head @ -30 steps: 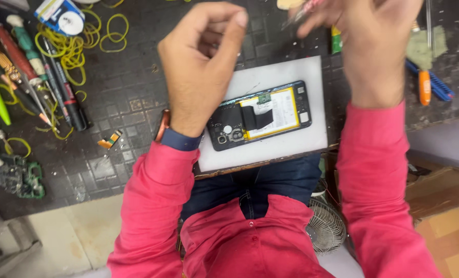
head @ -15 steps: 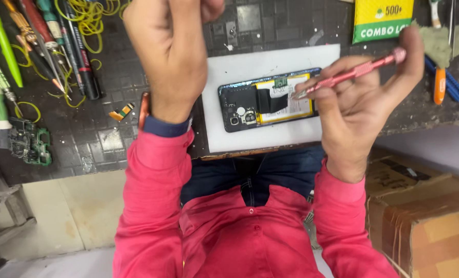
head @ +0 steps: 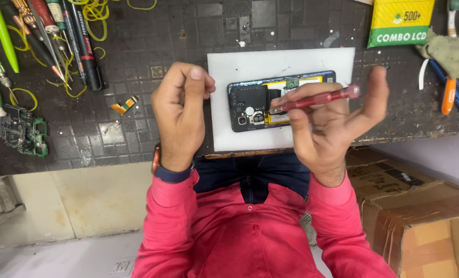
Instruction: The person uses a red precision screwdriver to remove screws from a disassembled smartphone. They then separate the screen assembly from the phone body and remove the motherboard, placing it on the workbench.
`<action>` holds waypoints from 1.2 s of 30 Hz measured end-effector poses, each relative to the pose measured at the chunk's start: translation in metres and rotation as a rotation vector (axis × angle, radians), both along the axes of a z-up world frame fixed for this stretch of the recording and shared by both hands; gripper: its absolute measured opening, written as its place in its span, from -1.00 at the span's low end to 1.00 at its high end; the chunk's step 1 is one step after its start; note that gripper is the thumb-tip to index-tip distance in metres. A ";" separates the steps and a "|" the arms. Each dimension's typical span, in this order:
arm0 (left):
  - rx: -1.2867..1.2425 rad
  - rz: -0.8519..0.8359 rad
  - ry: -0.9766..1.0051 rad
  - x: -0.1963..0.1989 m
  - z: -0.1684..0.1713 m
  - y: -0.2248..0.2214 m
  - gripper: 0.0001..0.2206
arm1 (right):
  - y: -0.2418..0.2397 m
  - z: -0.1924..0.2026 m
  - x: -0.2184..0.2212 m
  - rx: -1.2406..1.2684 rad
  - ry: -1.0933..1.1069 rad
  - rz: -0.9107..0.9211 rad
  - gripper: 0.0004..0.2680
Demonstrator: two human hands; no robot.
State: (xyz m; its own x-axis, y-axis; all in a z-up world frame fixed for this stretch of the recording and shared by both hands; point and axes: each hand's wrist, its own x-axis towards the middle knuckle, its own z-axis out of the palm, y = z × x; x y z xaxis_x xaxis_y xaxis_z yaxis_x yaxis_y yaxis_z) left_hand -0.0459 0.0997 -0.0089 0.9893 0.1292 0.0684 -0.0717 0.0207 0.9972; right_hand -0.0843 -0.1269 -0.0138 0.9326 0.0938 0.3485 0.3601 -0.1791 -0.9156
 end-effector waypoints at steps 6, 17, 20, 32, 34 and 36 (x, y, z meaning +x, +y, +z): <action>-0.265 0.082 0.015 -0.002 -0.016 0.016 -0.71 | 0.000 -0.006 0.002 0.148 0.079 -0.105 -0.36; -0.322 0.094 -0.083 -0.006 -0.017 0.016 -0.72 | -0.005 -0.003 0.006 0.407 0.176 -0.177 -0.31; -0.285 0.127 -0.129 -0.008 -0.018 0.016 -0.72 | -0.008 -0.006 0.009 0.456 0.133 -0.236 -0.29; -0.403 0.410 -0.439 -0.007 -0.009 0.011 -0.69 | -0.019 -0.016 0.010 0.744 0.033 -0.458 -0.43; -0.408 0.427 -0.467 -0.007 -0.008 0.011 -0.68 | -0.019 -0.015 0.009 0.718 0.052 -0.457 -0.42; -0.403 0.439 -0.487 -0.007 -0.008 0.012 -0.68 | -0.018 -0.016 0.008 0.705 0.062 -0.459 -0.41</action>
State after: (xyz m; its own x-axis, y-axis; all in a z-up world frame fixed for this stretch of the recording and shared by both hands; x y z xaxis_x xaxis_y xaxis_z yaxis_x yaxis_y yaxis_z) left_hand -0.0532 0.1113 -0.0173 0.7120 0.6102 0.3473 -0.5860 0.2440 0.7727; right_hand -0.0763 -0.1446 -0.0293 0.8445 -0.5194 0.1302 0.3365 0.3256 -0.8836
